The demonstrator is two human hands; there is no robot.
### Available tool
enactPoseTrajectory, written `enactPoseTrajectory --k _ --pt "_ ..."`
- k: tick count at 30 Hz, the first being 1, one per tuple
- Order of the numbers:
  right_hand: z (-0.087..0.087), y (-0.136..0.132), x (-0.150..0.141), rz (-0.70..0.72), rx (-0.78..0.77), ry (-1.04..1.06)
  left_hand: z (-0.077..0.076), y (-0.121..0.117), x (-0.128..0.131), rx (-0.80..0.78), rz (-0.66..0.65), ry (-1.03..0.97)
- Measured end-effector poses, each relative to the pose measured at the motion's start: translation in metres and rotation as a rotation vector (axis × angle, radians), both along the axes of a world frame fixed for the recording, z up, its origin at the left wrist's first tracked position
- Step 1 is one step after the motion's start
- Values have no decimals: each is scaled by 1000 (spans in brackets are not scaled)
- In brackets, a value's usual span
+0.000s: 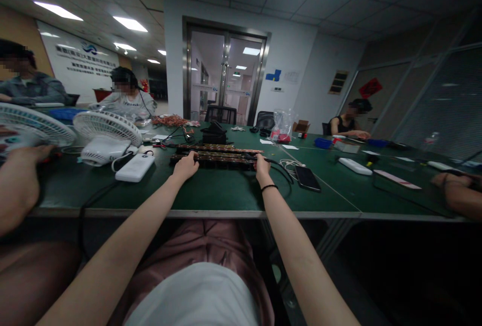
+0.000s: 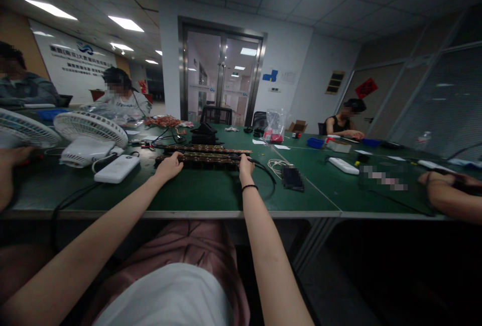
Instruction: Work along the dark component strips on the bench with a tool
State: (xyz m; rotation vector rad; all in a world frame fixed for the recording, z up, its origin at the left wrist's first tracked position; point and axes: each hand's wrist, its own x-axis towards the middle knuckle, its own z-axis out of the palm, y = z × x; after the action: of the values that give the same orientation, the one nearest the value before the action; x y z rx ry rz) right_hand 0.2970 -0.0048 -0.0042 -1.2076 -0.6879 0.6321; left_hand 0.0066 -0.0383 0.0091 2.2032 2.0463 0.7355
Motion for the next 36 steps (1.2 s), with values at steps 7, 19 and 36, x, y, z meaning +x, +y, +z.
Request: enactPoseTrajectory --k 7,19,36 --pt "6 -5 -7 35 -20 -41 -1 2 -1 -4 -12 -9" --pt "-1 6 0 13 -33 -127 -2 4 -1 -8 -10 -4" --pt "-4 11 2 6 -86 -153 -3 5 -1 -30 -8 38"
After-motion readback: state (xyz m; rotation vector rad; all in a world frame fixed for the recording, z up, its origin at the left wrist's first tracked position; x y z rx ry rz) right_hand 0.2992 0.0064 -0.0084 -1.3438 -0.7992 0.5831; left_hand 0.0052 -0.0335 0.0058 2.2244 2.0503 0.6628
